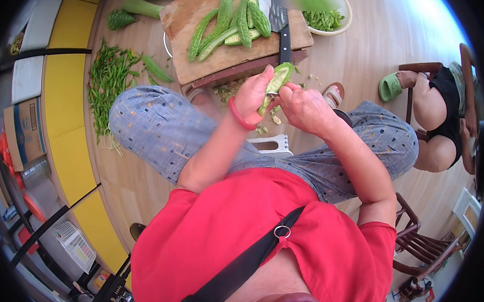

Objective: The person slices bitter melons lengthwise into strips using a large cleaver while sitting on the floor.

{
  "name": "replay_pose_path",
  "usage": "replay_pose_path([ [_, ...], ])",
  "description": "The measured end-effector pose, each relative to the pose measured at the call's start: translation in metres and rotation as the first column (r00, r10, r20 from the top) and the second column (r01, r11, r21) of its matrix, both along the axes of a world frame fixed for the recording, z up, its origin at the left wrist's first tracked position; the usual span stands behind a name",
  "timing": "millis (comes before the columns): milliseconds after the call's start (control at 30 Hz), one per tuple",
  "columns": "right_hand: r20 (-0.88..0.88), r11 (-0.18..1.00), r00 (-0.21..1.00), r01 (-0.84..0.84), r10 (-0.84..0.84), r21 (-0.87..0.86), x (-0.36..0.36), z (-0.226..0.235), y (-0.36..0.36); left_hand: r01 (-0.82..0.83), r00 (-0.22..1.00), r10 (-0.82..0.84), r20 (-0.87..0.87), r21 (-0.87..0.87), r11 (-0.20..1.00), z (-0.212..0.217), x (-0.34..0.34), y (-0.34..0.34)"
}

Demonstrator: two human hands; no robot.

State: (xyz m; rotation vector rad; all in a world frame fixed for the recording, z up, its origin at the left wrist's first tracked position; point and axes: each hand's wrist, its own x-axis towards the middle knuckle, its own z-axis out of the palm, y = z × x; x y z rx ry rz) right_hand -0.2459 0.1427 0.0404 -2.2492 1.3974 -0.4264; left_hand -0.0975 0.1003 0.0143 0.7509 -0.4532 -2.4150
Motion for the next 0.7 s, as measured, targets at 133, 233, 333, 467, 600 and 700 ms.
replay_pose_path([
  [133, -0.045, 0.997, 0.999, -0.005, 0.009, 0.074, -0.001, 0.001, 0.000, -0.050, 0.983, 0.079, 0.163, -0.176, 0.983, -0.068, 0.013, 0.005],
  [233, 0.075, 0.998, 0.997, -0.019, 0.015, 0.058, 0.004, -0.023, 0.020, -0.034, 0.999, 0.036, -0.003, 0.258, 0.966, -0.028, 0.012, 0.015],
  [333, 0.147, 0.998, 0.987, -0.064, 0.066, -0.019, 0.007, -0.008, 0.009, -0.128, 0.990, 0.111, 0.085, 0.228, 0.965, -0.007, 0.016, 0.014],
  [467, 0.032, 0.981, 0.993, 0.108, -0.115, 0.159, 0.004, -0.009, 0.013, -0.069, 0.995, 0.055, 0.088, 0.159, 0.985, -0.042, 0.007, 0.004],
  [600, 0.106, 0.949, 0.952, 0.269, -0.288, 0.161, 0.002, -0.013, 0.023, -0.077, 0.993, 0.077, 0.091, -0.005, 0.997, -0.015, -0.019, 0.013],
  [700, 0.093, 0.942, 0.944, 0.302, -0.317, 0.147, 0.003, -0.014, 0.020, -0.110, 0.985, 0.121, 0.121, -0.097, 0.989, -0.024, -0.021, 0.009],
])
